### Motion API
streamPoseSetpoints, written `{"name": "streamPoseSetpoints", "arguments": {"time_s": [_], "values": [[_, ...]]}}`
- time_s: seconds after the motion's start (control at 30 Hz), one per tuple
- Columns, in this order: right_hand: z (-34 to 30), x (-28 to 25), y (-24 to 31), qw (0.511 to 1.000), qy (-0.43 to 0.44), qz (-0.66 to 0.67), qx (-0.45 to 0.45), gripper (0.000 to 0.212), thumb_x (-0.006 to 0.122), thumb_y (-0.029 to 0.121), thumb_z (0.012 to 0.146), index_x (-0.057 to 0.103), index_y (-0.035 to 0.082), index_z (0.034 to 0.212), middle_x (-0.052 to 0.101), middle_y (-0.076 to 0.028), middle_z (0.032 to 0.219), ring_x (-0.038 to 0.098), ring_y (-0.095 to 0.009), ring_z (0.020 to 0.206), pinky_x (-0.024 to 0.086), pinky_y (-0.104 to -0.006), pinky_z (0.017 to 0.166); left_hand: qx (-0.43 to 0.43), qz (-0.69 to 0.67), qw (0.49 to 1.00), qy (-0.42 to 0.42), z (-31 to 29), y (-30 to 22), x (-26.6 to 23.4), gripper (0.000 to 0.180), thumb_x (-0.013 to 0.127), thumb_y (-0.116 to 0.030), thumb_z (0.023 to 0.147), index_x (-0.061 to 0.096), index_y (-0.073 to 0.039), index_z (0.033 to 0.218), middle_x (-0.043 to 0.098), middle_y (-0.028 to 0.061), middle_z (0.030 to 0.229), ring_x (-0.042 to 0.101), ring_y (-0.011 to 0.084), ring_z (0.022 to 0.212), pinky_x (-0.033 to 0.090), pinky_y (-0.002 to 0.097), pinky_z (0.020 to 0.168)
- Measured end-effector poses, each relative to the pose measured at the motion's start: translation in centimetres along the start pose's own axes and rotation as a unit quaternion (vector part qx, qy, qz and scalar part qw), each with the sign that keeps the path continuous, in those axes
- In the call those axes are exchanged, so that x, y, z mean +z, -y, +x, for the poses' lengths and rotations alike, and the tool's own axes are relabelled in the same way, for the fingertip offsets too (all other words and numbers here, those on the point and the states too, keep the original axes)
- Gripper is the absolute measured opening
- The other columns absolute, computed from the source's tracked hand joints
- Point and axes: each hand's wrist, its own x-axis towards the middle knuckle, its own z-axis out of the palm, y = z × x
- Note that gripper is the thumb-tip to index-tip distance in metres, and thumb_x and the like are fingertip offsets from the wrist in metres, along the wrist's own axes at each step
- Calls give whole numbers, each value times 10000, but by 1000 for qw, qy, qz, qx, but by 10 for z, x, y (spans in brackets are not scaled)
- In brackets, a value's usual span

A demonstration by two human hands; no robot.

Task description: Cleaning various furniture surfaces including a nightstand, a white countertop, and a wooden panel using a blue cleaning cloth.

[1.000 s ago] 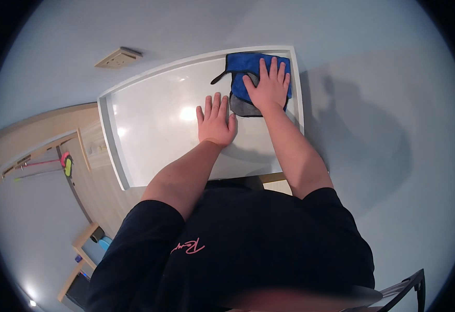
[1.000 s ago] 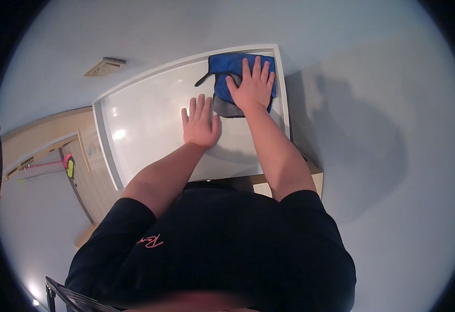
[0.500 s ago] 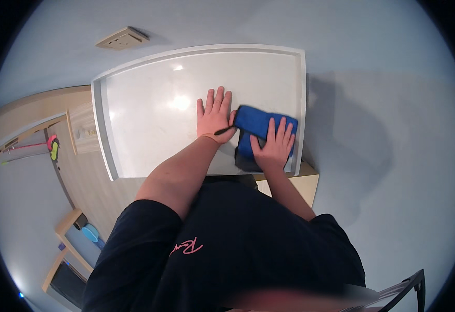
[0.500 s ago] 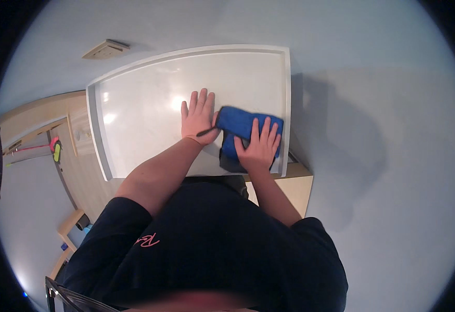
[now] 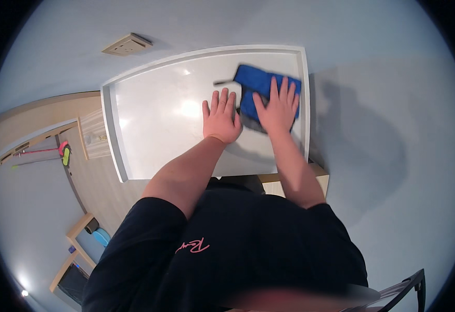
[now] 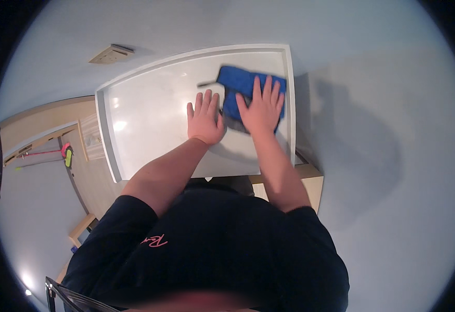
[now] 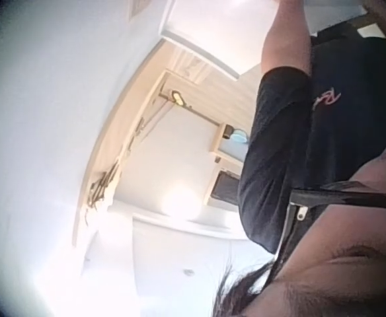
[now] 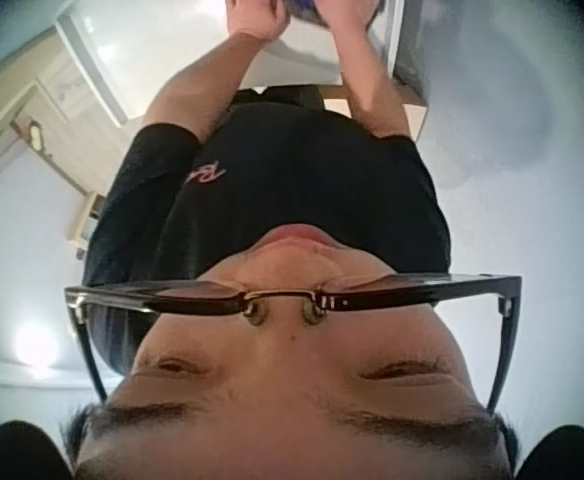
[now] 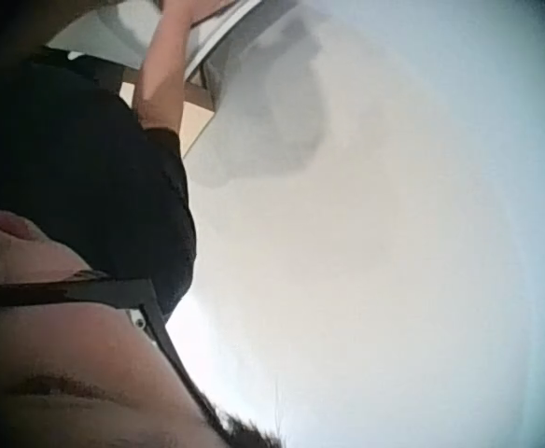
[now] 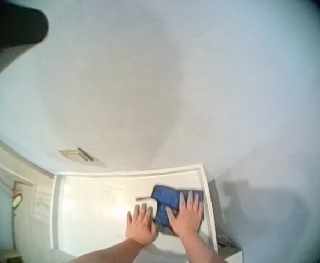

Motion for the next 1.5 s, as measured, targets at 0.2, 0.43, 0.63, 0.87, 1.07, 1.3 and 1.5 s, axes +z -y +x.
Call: {"name": "streamPoseSetpoints", "arguments": {"time_s": [0.2, 0.43, 0.63, 0.87, 1.07, 1.3, 1.5], "values": [[-124, -18, -16, 998, 66, -5, 22, 824, 593, 609, 946, 439, 110, 1583, 290, -224, 1684, 210, -445, 1568, 143, -596, 1254, -16, -22, 999, 41, -2, -4, -3, 653, 476, -402, 1031, 341, -153, 1619, 278, 101, 1708, 195, 340, 1592, 130, 624, 1258], [-33, -10, -1, 1000, 20, 4, -3, 813, 607, 586, 941, 440, 115, 1582, 323, -231, 1666, 239, -438, 1559, 145, -577, 1263, -10, -13, 1000, 13, -2, 2, -8, 644, 510, -351, 1002, 389, -116, 1589, 319, 143, 1682, 230, 388, 1571, 173, 634, 1238], [58, 5, 5, 1000, 8, -28, 12, 828, 540, 653, 961, 407, 150, 1606, 299, -167, 1696, 225, -369, 1579, 143, -523, 1280, 6, -12, 1000, -11, 1, -5, -1, 638, 507, -355, 998, 410, -116, 1582, 334, 147, 1676, 262, 395, 1559, 176, 638, 1233], [-16, -8, -12, 999, 27, 3, -27, 808, 577, 613, 957, 436, 125, 1586, 299, -195, 1688, 210, -403, 1577, 160, -553, 1268, -4, -28, 999, -14, -2, 2, 0, 637, 516, -363, 996, 419, -120, 1577, 346, 141, 1671, 250, 393, 1563, 179, 639, 1235], [-116, -19, -26, 996, 90, -20, -4, 829, 616, 600, 935, 454, 92, 1569, 293, -228, 1680, 216, -453, 1564, 145, -599, 1254, -5, -31, 999, 14, -4, -1, -4, 657, 524, -334, 979, 385, -124, 1585, 314, 135, 1680, 239, 389, 1564, 188, 637, 1235], [-25, -5, 5, 999, 32, -2, -44, 798, 606, 587, 940, 460, 117, 1569, 315, -206, 1676, 227, -417, 1567, 154, -571, 1262, -5, -26, 999, 22, -1, 3, -6, 650, 525, -317, 976, 399, -112, 1580, 322, 132, 1675, 243, 376, 1563, 178, 631, 1242], [57, 11, 27, 999, 17, -10, -46, 789, 552, 607, 968, 431, 140, 1591, 301, -171, 1693, 211, -372, 1581, 143, -528, 1280, 6, -15, 1000, -2, 1, 0, -2, 725, 556, -290, 901, 386, -86, 1575, 312, 129, 1687, 220, 369, 1578, 165, 644, 1245]]}}
